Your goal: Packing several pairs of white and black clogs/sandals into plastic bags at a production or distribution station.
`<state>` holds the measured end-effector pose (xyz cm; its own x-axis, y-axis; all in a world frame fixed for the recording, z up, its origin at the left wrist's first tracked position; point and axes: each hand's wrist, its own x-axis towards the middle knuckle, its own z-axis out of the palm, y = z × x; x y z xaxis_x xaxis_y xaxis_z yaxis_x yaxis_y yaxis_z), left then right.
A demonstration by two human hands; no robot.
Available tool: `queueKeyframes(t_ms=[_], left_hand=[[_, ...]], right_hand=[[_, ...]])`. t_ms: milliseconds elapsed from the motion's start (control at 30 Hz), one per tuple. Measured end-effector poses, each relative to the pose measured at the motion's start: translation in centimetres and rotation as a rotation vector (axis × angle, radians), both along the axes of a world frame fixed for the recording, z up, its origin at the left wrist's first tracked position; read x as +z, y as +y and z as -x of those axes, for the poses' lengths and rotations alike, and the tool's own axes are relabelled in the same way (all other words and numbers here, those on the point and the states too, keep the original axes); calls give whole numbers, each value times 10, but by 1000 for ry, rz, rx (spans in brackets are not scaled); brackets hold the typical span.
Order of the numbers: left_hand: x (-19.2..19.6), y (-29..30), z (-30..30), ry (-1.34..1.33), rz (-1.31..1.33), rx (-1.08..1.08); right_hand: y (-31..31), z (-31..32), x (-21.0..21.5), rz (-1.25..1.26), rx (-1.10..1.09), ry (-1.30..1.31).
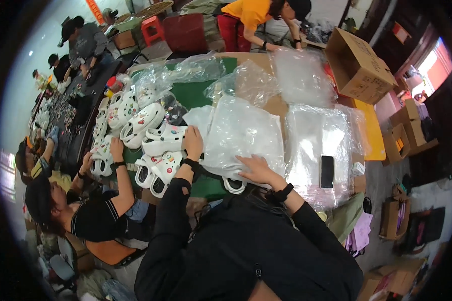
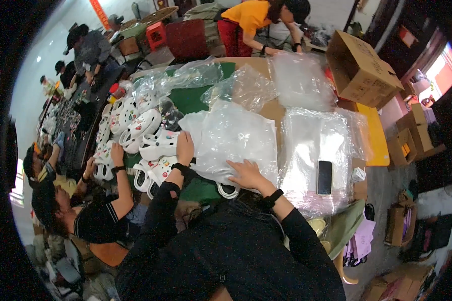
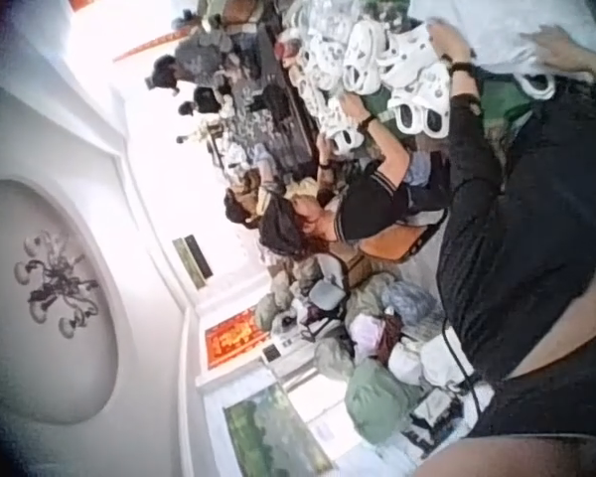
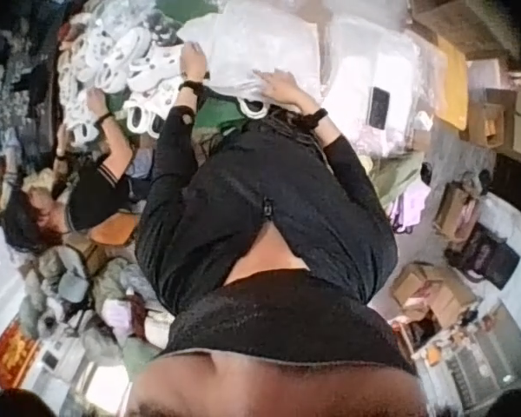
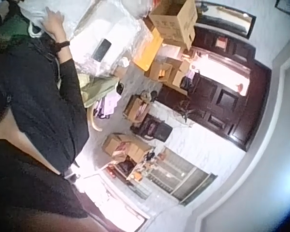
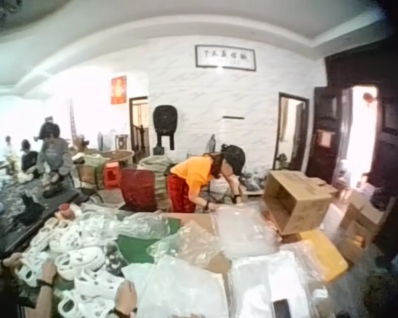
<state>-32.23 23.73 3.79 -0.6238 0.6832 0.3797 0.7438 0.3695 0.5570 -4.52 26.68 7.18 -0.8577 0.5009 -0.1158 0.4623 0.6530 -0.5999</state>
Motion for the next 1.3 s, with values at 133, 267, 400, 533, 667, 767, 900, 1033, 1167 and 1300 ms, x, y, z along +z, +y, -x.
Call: queueKeyframes(t_ms=[133,267,400,533,667,767,900,1033,1167,1300], left_hand=[[70,6,-22,-274,-336,2],[125,-1,-46,-367,-498,-71],[184,-9,-86,-737,-709,-298],[198,-13,-99,-933,-689,-582],[207,-12,-98,-1243,-735,-508],[226,-9,-84,-1634,-885,-557],[191,-8,-35,-1812,-644,-591],[151,-16,-15,-1782,-666,-686],[115,-14,-8,-1837,-707,-551],[81,-17,-39,-1470,-453,-360]], right_hand=[[0,7,-19,-82,129,-262],[7,13,-18,-104,203,-354],[11,11,-16,-80,199,-377],[3,14,-2,-80,151,-326],[3,9,21,-20,23,-177],[21,-3,22,-187,-3,216],[37,-25,27,1298,-317,887],[39,-34,49,1472,-22,1096],[41,-36,53,1763,-324,1188],[50,-41,17,1889,-507,1152]])
